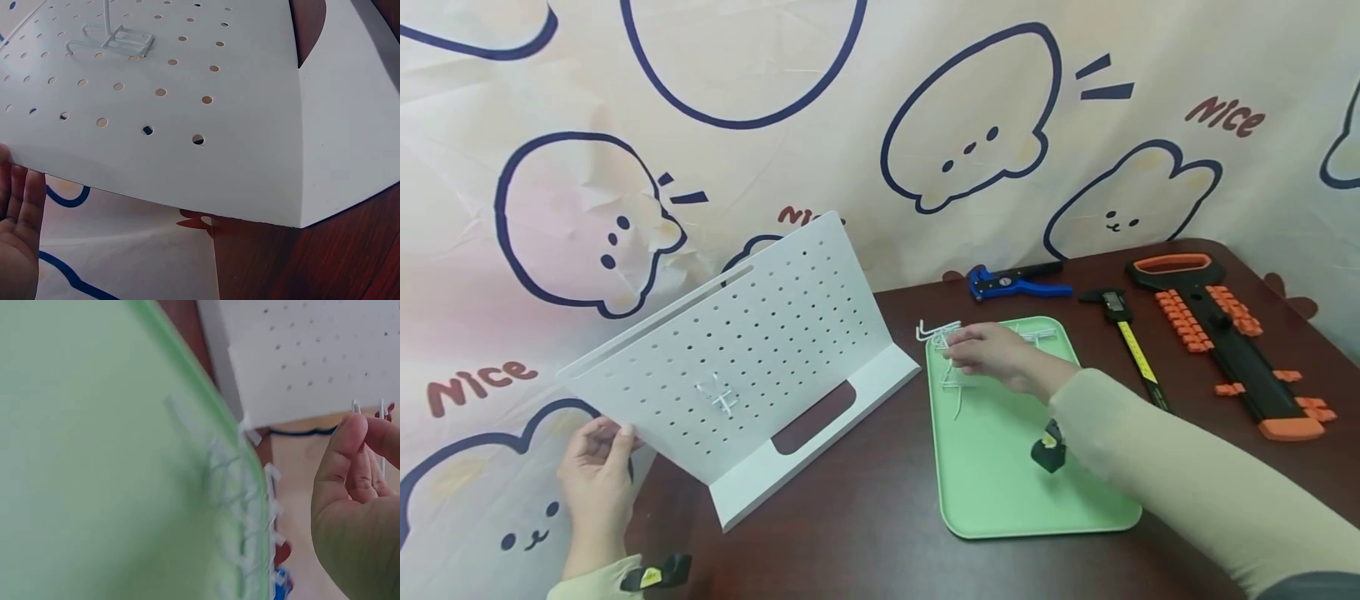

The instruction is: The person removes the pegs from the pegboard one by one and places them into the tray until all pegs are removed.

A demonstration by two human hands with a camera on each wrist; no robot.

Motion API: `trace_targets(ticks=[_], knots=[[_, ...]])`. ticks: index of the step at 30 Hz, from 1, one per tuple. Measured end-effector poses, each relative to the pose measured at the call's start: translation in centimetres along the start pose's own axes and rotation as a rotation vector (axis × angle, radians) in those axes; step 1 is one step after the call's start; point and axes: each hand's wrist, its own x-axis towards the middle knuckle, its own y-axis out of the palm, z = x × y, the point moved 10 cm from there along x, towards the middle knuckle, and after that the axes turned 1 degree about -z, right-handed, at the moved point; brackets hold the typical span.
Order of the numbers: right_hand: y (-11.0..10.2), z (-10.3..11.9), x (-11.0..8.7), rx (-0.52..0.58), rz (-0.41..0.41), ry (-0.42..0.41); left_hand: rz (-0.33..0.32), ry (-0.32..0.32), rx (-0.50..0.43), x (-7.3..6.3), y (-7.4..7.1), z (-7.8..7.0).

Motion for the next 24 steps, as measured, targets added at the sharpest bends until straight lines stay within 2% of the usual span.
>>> trace_targets(ticks=[6,11,18,24], knots=[[-2.1,-2.5,-1.3,-0.012,-0.029,0.033,-0.003,0.006,0.019,0.0,0.0,-0.1],[-3.0,-4.0,-1.9,0.005,-0.052,0.036,-0.009,-0.005,-0.007,-0.1,0.0,0.0],[-3.2,-6.2,-2.6,-0.003,-0.071,0.05,-0.017,0.008,-0.014,-0.1,0.0,-0.1],[-2.9,-7.0,-3.0,-0.031,-0.091,0.082,-0.019,0.004,-0.017,0.0,0.0,0.0]])
